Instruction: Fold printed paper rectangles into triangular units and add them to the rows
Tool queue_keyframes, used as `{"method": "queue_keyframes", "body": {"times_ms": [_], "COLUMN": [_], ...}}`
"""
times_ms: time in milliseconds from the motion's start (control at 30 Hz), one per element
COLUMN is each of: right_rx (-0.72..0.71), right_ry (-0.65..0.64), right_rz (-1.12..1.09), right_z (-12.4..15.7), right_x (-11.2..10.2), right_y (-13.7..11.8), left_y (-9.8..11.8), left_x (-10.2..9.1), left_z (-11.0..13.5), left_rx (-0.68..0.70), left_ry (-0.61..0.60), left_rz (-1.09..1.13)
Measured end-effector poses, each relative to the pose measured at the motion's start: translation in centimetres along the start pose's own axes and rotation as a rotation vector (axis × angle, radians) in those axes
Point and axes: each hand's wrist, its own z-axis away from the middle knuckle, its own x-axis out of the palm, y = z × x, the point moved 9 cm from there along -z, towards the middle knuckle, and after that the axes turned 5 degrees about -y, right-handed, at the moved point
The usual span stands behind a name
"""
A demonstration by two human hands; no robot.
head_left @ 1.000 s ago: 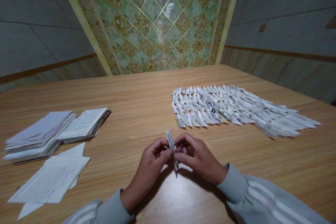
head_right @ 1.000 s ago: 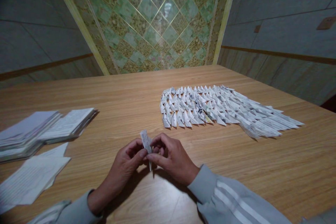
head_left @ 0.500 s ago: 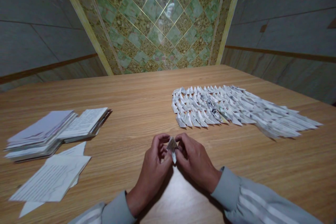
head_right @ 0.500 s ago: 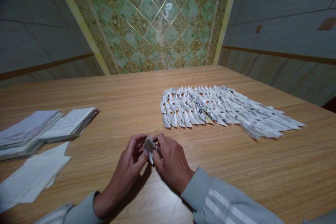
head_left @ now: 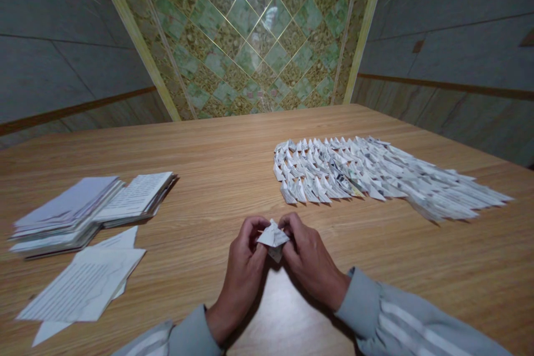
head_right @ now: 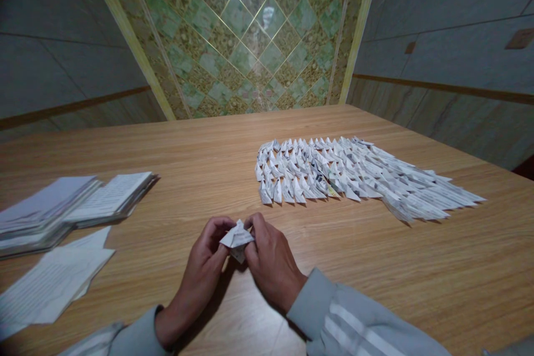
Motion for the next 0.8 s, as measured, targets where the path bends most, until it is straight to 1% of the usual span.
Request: {"method": "queue_keyframes", "body": {"times_ms": [167, 267, 367, 467, 533, 600, 700, 800], "right_rx": [-0.026, -0.058, -0.061, -0.003, 0.047, 0.088, 0.124, 0.154], "right_ry": [0.007, -0.027, -0.082, -0.086, -0.08, -0.095, -0.11, -0.114], "right_rz": [-0.021, -0.075, -0.169, -0.353, -0.531, -0.663, -0.713, -0.709], "right_z": [0.2, 0.2, 0.2, 0.1, 0.1, 0.0, 0.0, 0.0], "right_x": [-0.1, 0.2, 0.5, 0.2, 0.0, 0.1, 0.4, 0.6], "right_y": [-0.4, -0.9, -1.2, -0.7, -0.1, 0.5, 0.9, 1.3], "left_y": [0.3, 0.2, 0.4, 0.7, 1.0, 1.4, 2.1, 2.7], "left_x": [-0.5, -1.0, -1.9, -2.3, -2.3, -2.1, -1.7, -0.9], "left_z": [0.3, 0.3, 0.2, 0.1, 0.2, 0.3, 0.6, 1.0], "left_rx": [0.063, 0.073, 0.083, 0.105, 0.129, 0.16, 0.234, 0.329], "left_ry": [0.021, 0.051, 0.106, 0.128, 0.116, 0.089, 0.045, -0.036], "left_rz": [-0.067, -0.087, -0.102, -0.109, -0.136, -0.176, -0.226, -0.268]}}
